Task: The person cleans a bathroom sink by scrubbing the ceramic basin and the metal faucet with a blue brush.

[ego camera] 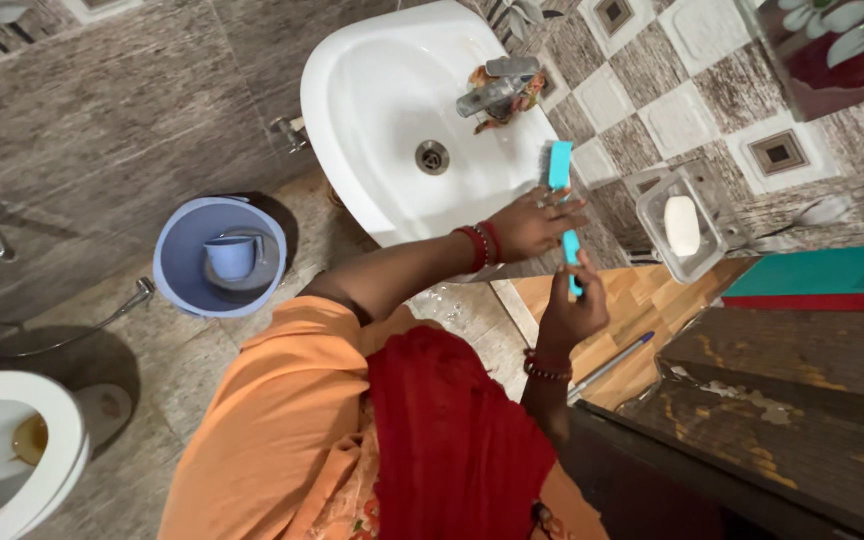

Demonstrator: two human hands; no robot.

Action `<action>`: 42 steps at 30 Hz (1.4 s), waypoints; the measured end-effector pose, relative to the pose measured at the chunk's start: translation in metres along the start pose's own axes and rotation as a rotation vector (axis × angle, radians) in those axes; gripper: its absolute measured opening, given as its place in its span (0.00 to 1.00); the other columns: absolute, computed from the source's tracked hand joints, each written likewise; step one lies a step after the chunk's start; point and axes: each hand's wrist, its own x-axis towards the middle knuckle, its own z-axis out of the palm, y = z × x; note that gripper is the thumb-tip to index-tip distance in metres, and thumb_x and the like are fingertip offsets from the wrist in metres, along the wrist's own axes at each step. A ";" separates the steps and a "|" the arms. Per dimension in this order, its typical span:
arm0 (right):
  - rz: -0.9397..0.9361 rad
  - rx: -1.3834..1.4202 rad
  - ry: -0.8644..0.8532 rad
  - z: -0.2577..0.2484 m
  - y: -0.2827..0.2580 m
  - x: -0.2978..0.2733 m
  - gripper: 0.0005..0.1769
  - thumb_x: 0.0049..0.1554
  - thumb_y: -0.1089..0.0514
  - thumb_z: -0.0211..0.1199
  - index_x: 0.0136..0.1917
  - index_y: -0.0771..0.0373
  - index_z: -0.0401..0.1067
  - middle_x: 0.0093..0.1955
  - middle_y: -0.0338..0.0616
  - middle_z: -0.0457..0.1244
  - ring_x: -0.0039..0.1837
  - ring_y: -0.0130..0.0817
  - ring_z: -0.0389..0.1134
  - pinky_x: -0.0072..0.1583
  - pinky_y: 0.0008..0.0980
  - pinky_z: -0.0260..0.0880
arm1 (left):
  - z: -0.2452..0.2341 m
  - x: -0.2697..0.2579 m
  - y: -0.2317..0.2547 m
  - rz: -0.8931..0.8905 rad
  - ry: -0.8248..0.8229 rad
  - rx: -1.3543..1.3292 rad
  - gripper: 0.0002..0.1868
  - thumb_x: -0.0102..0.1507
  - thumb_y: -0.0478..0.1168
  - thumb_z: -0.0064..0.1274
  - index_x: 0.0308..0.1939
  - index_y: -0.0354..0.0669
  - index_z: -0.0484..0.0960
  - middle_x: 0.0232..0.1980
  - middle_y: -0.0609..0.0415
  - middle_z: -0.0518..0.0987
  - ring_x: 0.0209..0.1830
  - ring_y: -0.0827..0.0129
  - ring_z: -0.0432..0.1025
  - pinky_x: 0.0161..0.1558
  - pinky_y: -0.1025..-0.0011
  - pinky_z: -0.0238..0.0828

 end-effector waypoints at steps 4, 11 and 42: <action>0.053 -0.076 0.038 -0.022 -0.013 -0.029 0.08 0.58 0.72 0.70 0.51 0.71 0.74 0.61 0.58 0.70 0.61 0.41 0.73 0.58 0.35 0.76 | 0.014 -0.017 0.025 0.087 0.050 0.009 0.22 0.67 0.50 0.52 0.62 0.48 0.76 0.73 0.45 0.69 0.76 0.50 0.60 0.75 0.49 0.55; 0.021 -0.132 0.027 -0.038 0.005 -0.050 0.07 0.60 0.71 0.70 0.51 0.71 0.74 0.61 0.59 0.69 0.64 0.43 0.73 0.63 0.38 0.75 | 0.022 -0.021 0.039 0.136 -0.050 0.083 0.16 0.66 0.49 0.50 0.55 0.50 0.79 0.66 0.47 0.75 0.70 0.54 0.66 0.68 0.47 0.58; 0.157 0.073 0.036 0.067 -0.052 -0.015 0.18 0.61 0.72 0.66 0.64 0.70 0.70 0.69 0.57 0.64 0.69 0.42 0.68 0.66 0.35 0.74 | -0.051 -0.021 -0.049 0.124 0.045 -0.175 0.20 0.62 0.42 0.57 0.57 0.40 0.77 0.67 0.42 0.75 0.71 0.47 0.66 0.70 0.55 0.61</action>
